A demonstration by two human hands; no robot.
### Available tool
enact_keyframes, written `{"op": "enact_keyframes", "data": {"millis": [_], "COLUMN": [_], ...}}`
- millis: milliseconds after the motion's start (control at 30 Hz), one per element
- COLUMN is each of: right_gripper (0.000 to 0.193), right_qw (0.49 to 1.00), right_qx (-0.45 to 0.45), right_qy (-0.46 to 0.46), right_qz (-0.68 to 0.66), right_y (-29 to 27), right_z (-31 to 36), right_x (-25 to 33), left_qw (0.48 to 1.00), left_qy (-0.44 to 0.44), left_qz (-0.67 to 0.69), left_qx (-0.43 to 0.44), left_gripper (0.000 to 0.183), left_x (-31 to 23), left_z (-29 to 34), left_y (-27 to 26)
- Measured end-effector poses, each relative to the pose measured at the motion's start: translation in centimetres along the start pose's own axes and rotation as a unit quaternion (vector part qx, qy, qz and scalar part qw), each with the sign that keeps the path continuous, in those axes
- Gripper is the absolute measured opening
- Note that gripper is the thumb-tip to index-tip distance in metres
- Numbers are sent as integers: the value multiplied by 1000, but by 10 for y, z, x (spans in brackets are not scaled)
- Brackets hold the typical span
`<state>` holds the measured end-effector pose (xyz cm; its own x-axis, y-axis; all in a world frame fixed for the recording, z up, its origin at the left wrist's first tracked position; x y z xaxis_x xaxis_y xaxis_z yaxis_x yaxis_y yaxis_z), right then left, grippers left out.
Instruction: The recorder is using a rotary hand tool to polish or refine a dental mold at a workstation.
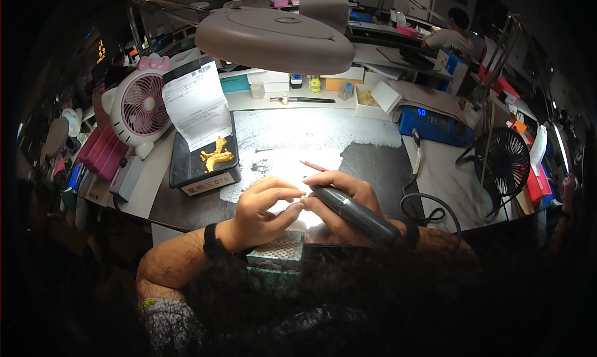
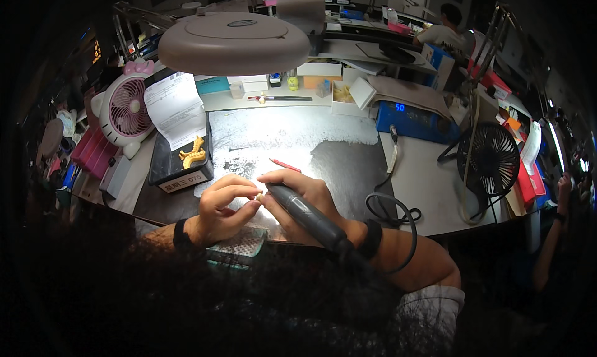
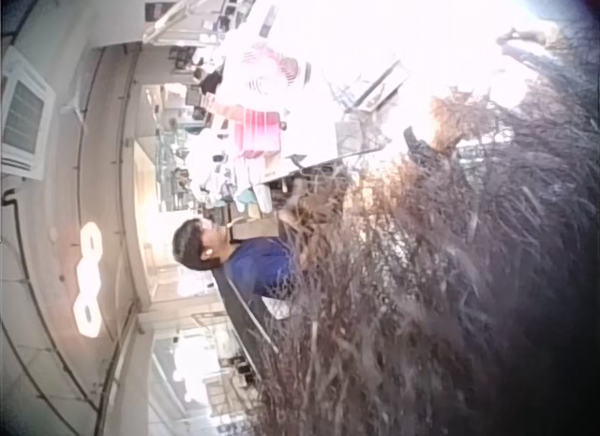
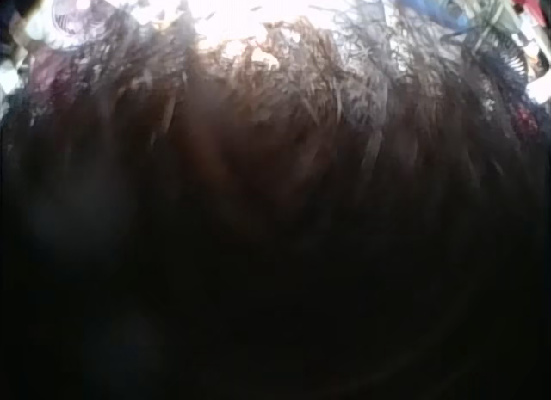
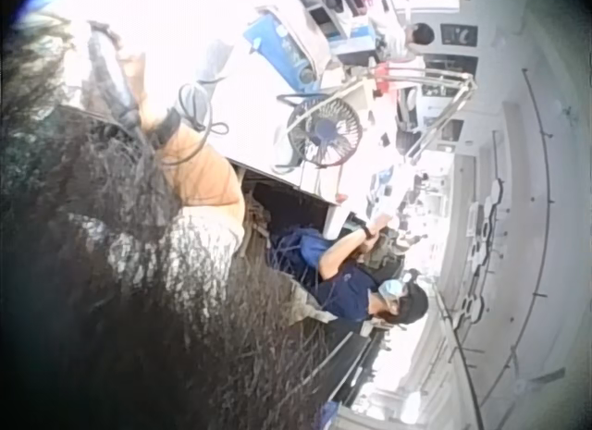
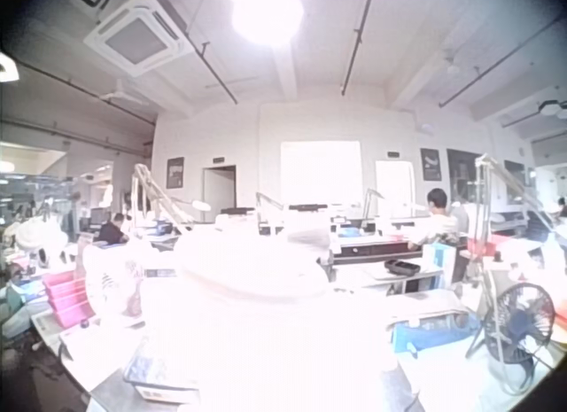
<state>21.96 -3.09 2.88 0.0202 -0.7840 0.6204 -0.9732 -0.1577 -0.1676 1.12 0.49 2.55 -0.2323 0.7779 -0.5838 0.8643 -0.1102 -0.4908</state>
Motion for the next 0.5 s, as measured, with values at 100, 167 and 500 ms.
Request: {"op": "enact_keyframes", "data": {"millis": [100, 167, 500], "right_gripper": [27, 27, 28], "right_qw": [1000, 1000, 998], "right_qx": [12, 5, 15], "right_qy": [18, 24, 56], "right_qz": [10, 3, -4], "right_y": [-2, -2, -2], "right_z": [1, 2, 0], "right_x": [-1, -1, -2], "left_qw": [1000, 1000, 1000], "left_qy": [-1, 0, -4], "left_qz": [-1, -1, -11], "left_qx": [0, -3, 3], "left_gripper": [19, 19, 19], "left_x": [2, 1, 0], "left_z": [1, 0, 0], "left_y": [1, 1, 1]}}
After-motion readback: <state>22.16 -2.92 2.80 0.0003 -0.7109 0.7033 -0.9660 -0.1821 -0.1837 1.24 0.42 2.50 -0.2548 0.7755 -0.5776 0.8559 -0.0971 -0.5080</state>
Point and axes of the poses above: each hand's wrist, its own z-axis away from the middle knuckle, its own y-axis out of the palm, x = y × z, the point moved 1 cm from there along -z, towards the middle knuckle, and after that the axes turned 14 degrees about -y, right-handed, at the moved point
